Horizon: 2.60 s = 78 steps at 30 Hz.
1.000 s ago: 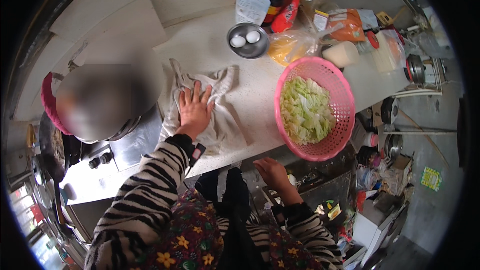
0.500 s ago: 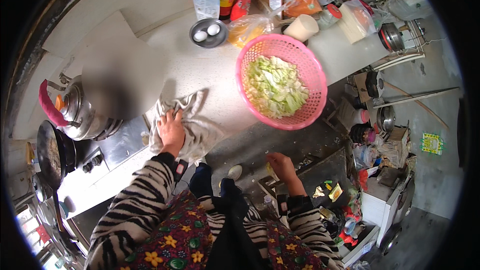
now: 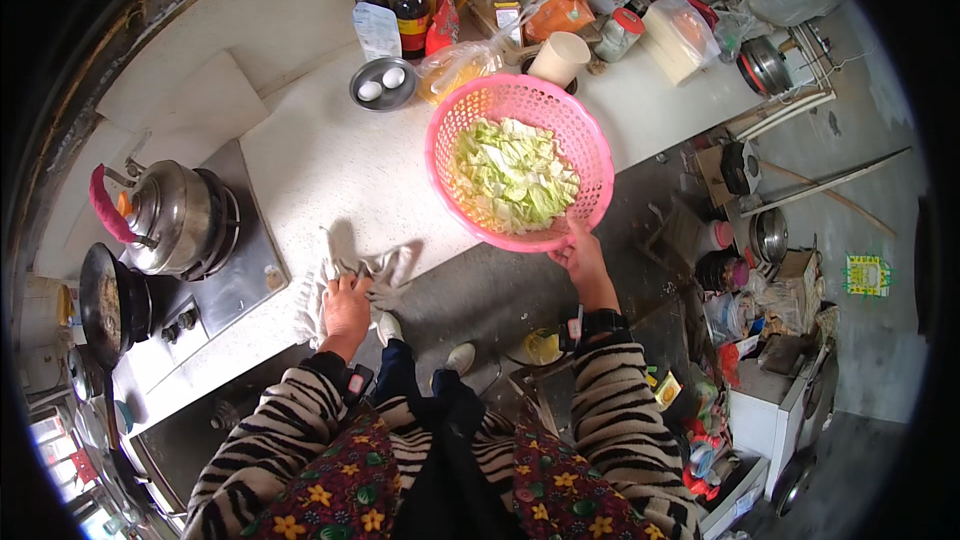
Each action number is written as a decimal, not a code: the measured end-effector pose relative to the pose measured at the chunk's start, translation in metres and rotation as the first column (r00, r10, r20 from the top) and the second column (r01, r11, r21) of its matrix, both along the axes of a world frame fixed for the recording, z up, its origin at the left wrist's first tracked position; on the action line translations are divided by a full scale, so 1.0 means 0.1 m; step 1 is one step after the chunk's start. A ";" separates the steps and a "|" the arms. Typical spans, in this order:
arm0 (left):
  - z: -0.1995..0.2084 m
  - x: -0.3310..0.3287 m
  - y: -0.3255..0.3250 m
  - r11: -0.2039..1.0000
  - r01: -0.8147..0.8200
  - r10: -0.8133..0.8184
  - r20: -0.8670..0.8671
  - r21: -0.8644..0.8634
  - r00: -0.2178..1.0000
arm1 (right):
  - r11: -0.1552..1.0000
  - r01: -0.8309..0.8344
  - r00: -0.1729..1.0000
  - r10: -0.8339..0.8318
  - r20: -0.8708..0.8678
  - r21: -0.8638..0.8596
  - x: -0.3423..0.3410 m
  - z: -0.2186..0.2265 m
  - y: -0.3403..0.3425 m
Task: The person stirs food in a wok on a gas stove, then wipes the countertop with a cloth, and finally writes on a notepad with a red pen. The person handles a wok, ladle, cloth, and pen during the sequence.
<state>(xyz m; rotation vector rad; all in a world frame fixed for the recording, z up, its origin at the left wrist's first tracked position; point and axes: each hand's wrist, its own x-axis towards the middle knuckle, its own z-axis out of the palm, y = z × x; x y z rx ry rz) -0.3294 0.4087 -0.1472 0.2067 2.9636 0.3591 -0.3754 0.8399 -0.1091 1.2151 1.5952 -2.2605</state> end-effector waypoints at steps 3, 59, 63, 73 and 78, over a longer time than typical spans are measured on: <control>0.12 0.03 -0.10 0.994 0.053 -0.064 0.114 0.100 0.991 | 1.000 -0.002 0.999 0.001 -0.049 -0.015 -0.05 -0.06 -0.02; -0.13 -1.54 3.40 0.491 -0.490 -0.171 0.631 0.721 0.757 | 0.783 -0.443 0.836 0.536 -0.114 0.437 0.18 0.07 1.00; 0.23 -1.93 3.38 0.260 -0.589 -0.231 0.641 0.765 0.732 | 0.186 -0.414 0.514 0.856 0.060 0.891 -0.48 0.02 0.70; 1.74 -2.72 3.38 -0.018 -0.492 -0.468 0.428 0.870 0.773 | 0.367 -0.612 0.527 0.849 0.016 0.701 -1.36 0.06 1.35; 2.03 -2.85 3.41 0.142 -0.398 -0.368 0.422 0.906 0.829 | 0.735 -0.515 0.604 0.676 -0.422 0.441 -2.03 0.76 2.25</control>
